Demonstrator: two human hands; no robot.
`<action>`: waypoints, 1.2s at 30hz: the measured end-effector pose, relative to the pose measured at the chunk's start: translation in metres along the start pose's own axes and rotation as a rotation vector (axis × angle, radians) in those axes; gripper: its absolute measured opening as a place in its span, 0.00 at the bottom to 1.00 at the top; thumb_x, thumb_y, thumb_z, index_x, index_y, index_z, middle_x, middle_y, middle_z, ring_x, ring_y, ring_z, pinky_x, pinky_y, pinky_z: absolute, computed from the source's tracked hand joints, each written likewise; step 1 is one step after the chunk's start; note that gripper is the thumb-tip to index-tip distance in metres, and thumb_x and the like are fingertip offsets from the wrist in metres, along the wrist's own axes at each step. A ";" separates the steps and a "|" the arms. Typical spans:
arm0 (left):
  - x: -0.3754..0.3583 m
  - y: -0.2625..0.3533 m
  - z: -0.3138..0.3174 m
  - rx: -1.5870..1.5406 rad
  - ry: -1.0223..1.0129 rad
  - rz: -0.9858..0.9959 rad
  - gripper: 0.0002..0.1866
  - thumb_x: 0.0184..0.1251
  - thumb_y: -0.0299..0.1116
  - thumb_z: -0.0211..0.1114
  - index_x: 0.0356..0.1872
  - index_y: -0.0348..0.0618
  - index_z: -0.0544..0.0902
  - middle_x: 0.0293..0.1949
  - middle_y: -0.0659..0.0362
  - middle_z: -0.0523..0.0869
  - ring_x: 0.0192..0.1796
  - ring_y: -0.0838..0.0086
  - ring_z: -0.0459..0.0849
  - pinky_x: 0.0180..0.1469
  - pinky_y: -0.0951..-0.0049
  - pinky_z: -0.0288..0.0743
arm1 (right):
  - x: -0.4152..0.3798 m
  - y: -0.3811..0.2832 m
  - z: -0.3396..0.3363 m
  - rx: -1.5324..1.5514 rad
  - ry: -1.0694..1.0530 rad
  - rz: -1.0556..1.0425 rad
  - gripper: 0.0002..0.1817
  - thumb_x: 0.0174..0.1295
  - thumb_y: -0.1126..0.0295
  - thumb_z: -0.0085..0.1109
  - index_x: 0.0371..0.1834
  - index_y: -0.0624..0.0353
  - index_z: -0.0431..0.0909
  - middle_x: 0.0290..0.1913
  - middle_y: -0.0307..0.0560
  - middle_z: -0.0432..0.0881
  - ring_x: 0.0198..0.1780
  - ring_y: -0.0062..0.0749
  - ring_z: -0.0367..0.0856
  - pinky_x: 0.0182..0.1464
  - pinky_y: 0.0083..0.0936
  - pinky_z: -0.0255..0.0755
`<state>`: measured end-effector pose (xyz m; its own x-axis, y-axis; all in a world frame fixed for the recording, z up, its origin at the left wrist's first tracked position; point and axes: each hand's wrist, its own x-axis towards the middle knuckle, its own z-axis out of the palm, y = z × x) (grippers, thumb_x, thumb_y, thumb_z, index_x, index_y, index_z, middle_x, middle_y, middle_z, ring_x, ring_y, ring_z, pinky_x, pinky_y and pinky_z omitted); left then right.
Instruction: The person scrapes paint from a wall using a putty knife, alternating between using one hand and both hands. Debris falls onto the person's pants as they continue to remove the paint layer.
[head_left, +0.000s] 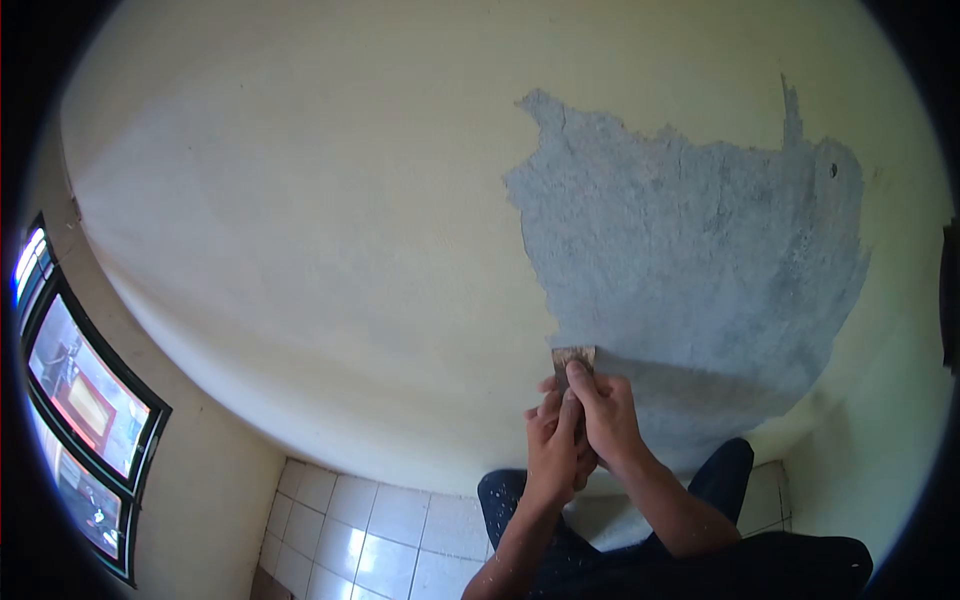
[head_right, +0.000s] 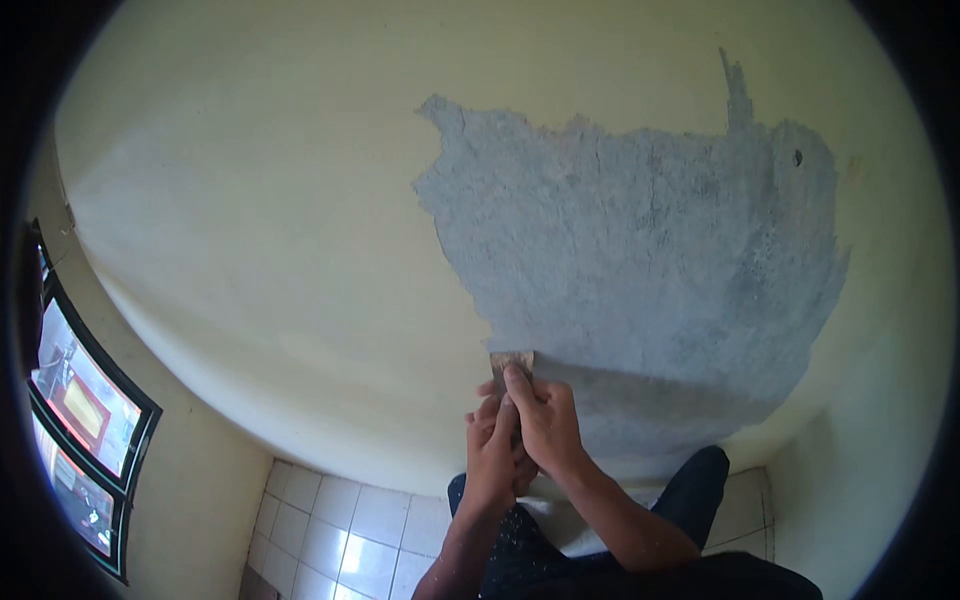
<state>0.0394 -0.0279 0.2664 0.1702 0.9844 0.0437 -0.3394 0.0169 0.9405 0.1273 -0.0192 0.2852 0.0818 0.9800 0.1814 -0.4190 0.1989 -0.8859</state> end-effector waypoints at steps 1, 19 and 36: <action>0.000 0.016 0.001 -0.025 -0.044 -0.007 0.15 0.88 0.43 0.52 0.47 0.41 0.77 0.18 0.66 0.75 0.12 0.86 0.67 0.12 0.82 0.57 | 0.000 0.003 -0.002 0.013 0.015 0.025 0.27 0.84 0.55 0.49 0.46 0.73 0.87 0.32 0.54 0.90 0.31 0.29 0.89 0.34 0.22 0.83; -0.026 0.016 -0.008 -0.240 -0.197 -0.210 0.17 0.87 0.46 0.45 0.39 0.46 0.71 0.22 0.64 0.71 0.14 0.81 0.62 0.15 0.78 0.54 | 0.005 -0.023 0.002 0.151 -0.161 0.096 0.28 0.86 0.55 0.40 0.56 0.73 0.82 0.31 0.48 0.85 0.38 0.40 0.92 0.43 0.31 0.88; -0.016 0.010 0.006 0.047 -0.067 0.106 0.18 0.91 0.39 0.45 0.60 0.36 0.76 0.34 0.65 0.82 0.29 0.91 0.73 0.27 0.85 0.64 | 0.005 -0.013 0.003 -0.087 -0.081 -0.060 0.30 0.85 0.53 0.44 0.36 0.70 0.82 0.27 0.52 0.86 0.26 0.32 0.88 0.30 0.28 0.84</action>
<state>0.0384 -0.0447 0.2768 0.1977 0.9663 0.1648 -0.3151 -0.0966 0.9441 0.1302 -0.0172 0.2991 0.0294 0.9635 0.2660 -0.3349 0.2602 -0.9056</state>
